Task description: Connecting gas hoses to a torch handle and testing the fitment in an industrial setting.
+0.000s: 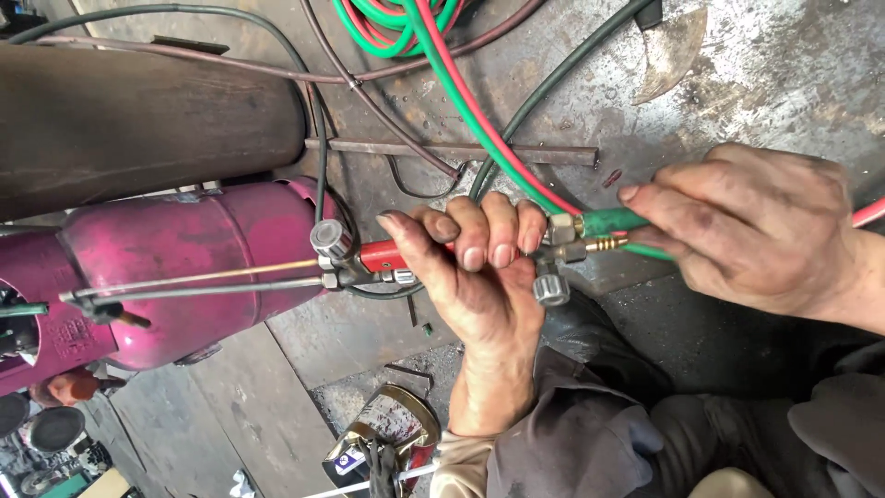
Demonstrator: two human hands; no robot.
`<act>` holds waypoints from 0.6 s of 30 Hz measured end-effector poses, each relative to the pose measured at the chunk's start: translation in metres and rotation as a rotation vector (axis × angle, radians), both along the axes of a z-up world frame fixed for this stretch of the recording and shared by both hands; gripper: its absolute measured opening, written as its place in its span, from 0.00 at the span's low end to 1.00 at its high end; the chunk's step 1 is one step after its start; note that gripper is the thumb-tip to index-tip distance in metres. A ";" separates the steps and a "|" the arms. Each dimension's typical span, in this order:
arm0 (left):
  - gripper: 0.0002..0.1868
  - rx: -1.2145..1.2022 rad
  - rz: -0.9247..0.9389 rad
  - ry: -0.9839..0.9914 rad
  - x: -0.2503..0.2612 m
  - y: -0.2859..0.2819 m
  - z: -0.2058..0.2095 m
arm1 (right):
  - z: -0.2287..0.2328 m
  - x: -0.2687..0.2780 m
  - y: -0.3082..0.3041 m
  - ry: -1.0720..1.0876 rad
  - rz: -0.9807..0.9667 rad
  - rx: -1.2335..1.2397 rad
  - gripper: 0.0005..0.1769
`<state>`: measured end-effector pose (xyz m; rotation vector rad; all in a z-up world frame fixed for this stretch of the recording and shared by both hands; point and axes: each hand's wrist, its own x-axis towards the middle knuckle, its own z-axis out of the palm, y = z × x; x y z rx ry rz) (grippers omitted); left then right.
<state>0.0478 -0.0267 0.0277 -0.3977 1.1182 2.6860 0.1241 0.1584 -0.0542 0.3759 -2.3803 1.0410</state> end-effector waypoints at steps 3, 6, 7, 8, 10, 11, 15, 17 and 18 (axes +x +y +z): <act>0.24 0.030 -0.047 -0.054 0.001 0.000 0.009 | 0.000 -0.001 0.001 0.100 0.025 0.081 0.26; 0.24 0.030 -0.080 -0.088 -0.004 -0.009 0.009 | -0.006 0.004 0.000 0.075 0.087 0.075 0.26; 0.24 0.027 -0.085 -0.089 -0.006 -0.011 0.009 | -0.005 0.004 -0.001 0.075 0.082 0.072 0.26; 0.25 0.023 -0.088 -0.083 -0.006 -0.014 0.010 | -0.002 0.005 -0.002 -0.066 0.147 -0.036 0.25; 0.26 0.021 -0.090 -0.076 -0.005 -0.016 0.012 | -0.005 0.006 0.000 -0.207 0.213 -0.141 0.24; 0.26 0.016 -0.117 -0.043 -0.006 -0.016 0.013 | -0.011 0.006 0.003 -0.421 0.326 -0.234 0.22; 0.27 0.035 -0.230 0.059 -0.002 -0.020 0.014 | -0.031 -0.005 0.015 -1.147 0.843 -0.626 0.24; 0.28 0.047 -0.274 0.080 0.000 -0.022 0.015 | -0.028 -0.006 0.014 -1.326 1.018 -0.829 0.25; 0.28 0.057 -0.315 0.105 0.001 -0.022 0.016 | -0.027 -0.007 0.014 -1.498 1.196 -1.034 0.26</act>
